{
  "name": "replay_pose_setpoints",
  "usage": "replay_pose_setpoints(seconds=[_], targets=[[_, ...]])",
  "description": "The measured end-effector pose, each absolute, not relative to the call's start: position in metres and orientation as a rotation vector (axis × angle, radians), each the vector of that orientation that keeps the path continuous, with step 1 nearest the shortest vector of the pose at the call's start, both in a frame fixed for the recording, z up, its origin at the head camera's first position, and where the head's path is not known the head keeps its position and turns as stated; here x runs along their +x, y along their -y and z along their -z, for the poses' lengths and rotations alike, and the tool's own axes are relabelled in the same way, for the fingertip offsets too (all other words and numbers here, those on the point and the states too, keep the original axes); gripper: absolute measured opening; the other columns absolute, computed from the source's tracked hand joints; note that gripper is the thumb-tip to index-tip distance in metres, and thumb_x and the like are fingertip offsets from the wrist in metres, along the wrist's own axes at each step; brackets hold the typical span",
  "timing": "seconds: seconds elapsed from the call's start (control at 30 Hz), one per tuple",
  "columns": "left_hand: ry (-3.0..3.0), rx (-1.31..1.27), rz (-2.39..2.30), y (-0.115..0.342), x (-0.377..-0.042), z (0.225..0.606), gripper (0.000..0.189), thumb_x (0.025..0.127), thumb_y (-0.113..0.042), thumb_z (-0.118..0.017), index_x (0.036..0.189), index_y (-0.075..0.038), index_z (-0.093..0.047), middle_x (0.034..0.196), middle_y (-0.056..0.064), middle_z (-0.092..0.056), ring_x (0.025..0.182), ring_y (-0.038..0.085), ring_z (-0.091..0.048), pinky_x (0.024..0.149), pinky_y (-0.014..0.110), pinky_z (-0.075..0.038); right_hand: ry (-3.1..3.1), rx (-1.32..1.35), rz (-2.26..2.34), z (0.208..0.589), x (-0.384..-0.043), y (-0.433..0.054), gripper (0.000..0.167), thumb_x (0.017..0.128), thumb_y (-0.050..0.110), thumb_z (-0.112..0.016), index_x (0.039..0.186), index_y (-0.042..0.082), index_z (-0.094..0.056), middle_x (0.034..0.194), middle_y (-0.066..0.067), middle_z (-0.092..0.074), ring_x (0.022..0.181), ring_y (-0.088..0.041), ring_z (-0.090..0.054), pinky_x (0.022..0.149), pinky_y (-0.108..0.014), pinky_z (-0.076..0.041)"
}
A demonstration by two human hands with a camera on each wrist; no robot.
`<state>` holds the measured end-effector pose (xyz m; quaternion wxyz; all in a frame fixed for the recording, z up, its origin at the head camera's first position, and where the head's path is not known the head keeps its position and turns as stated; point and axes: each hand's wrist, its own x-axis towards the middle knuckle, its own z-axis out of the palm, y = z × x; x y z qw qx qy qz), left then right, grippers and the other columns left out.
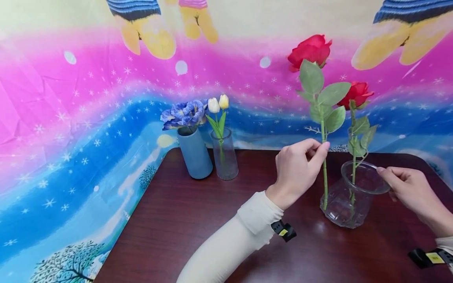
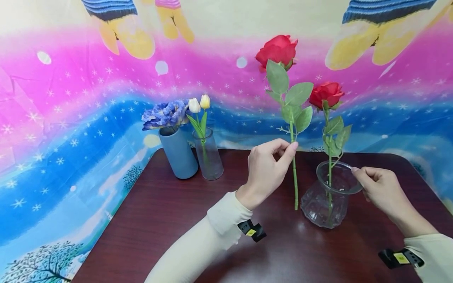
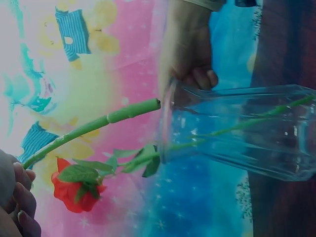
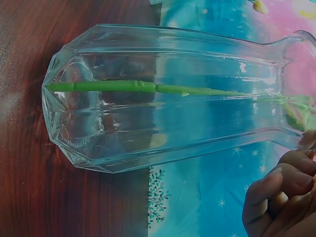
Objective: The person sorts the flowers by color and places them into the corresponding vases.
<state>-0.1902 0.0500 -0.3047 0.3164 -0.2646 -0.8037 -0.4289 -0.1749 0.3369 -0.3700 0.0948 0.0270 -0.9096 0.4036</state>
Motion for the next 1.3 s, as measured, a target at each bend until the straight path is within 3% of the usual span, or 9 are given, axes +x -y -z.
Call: replay_pose_setpoints(seconds=[0.57, 0.9, 1.3], targets=[[2.077, -0.757, 1.148, -0.091, -0.198, 0.275, 0.023, 0.102, -0.032, -0.059, 0.095, -0.019, -0.077, 0.066, -0.012, -0.065, 0.056, -0.011, -0.045, 0.053, 0.005, -0.032, 2.712, 0.057, -1.195, 0.371, -0.175, -0.337, 0.053, 0.108, 0.033, -0.044, 0.065, 0.002, -0.044, 0.049, 0.002, -0.039, 0.045, -0.021, -0.039, 0.047, -0.036, -0.026], [2.082, -0.711, 1.126, -0.109, -0.211, 0.288, 0.024, 0.103, -0.033, -0.058, 0.099, -0.021, -0.078, 0.067, -0.013, -0.066, 0.054, -0.011, -0.044, 0.052, 0.005, -0.03, 2.718, 0.04, -1.191, 0.37, -0.175, -0.336, 0.054, 0.109, 0.034, -0.043, 0.066, 0.001, -0.043, 0.05, 0.004, -0.037, 0.044, -0.021, -0.038, 0.046, -0.037, -0.027], [2.085, -0.677, 1.116, -0.119, -0.217, 0.307, 0.026, 0.104, -0.034, -0.057, 0.099, -0.021, -0.078, 0.063, -0.012, -0.062, 0.051, -0.01, -0.04, 0.05, 0.005, -0.027, 2.703, 0.046, -1.213, 0.371, -0.177, -0.337, 0.05, 0.108, 0.032, -0.044, 0.067, 0.005, -0.053, 0.05, 0.003, -0.041, 0.044, -0.02, -0.04, 0.047, -0.035, -0.028]])
